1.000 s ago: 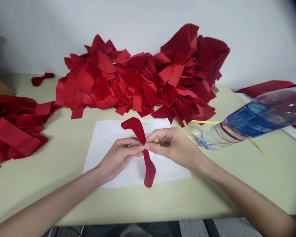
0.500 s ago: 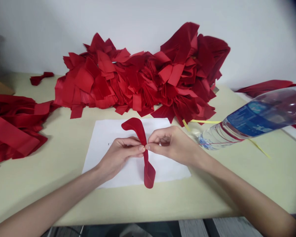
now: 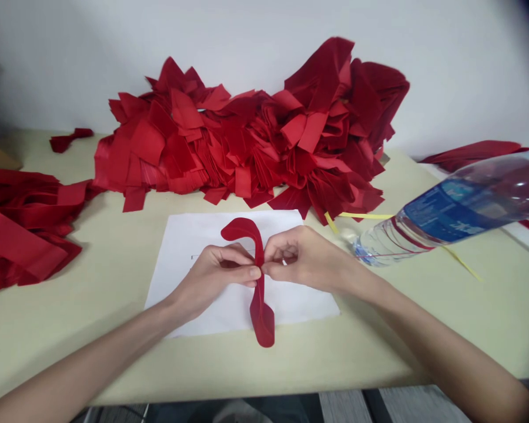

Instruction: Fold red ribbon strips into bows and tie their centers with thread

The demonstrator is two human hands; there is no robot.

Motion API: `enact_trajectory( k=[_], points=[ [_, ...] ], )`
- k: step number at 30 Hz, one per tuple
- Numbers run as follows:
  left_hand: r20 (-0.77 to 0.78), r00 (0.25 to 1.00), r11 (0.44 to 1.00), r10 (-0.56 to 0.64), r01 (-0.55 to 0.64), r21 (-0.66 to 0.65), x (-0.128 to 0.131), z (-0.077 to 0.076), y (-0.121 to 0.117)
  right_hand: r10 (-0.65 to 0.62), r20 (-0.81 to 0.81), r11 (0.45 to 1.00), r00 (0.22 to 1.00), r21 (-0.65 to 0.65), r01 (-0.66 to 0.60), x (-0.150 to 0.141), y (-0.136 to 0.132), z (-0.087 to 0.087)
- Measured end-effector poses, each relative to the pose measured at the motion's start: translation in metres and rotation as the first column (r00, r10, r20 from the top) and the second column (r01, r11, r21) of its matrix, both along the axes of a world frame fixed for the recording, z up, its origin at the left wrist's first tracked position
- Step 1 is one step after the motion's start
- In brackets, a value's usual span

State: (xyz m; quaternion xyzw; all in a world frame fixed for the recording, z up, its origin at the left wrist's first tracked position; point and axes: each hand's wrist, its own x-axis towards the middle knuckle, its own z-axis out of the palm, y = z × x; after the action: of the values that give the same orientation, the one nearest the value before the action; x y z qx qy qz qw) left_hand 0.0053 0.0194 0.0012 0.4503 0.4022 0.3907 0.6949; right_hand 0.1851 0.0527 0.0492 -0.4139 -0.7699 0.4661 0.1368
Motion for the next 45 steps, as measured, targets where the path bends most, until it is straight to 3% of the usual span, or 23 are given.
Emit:
enact_trajectory(
  k=[13, 17, 23, 31, 40, 45],
  points=[
    [0.018, 1.000, 1.000, 0.001, -0.001, 0.020, 0.001, 0.002, -0.006, -0.010, 0.014, 0.998, 1.000, -0.062, 0.011, -0.001, 0.001, -0.005],
    [0.019, 0.999, 0.998, 0.042, -0.041, -0.038, 0.003, 0.001, -0.005, -0.006, 0.020, 0.998, 1.000, -0.061, 0.007, -0.001, 0.002, -0.007],
    [0.016, 1.000, 0.999, 0.002, -0.001, -0.052, 0.001, -0.002, -0.003, 0.039, 0.004, 0.998, 0.999, -0.057, -0.038, 0.001, 0.003, -0.006],
    [0.253, 0.963, 0.983, -0.093, 0.129, -0.129, -0.003, -0.004, -0.001, 0.083, -0.076, 0.991, 0.994, -0.100, -0.091, 0.012, 0.007, 0.012],
    [0.417, 0.903, 0.966, -0.109, 0.195, -0.171, -0.006, -0.011, 0.001, 0.062, -0.110, 0.980, 0.992, -0.184, -0.081, 0.015, 0.009, 0.015],
    [0.485, 0.849, 0.946, -0.207, 0.299, -0.120, -0.007, -0.009, -0.001, 0.059, -0.108, 0.963, 0.992, -0.256, -0.085, 0.011, 0.010, 0.014]
  ],
)
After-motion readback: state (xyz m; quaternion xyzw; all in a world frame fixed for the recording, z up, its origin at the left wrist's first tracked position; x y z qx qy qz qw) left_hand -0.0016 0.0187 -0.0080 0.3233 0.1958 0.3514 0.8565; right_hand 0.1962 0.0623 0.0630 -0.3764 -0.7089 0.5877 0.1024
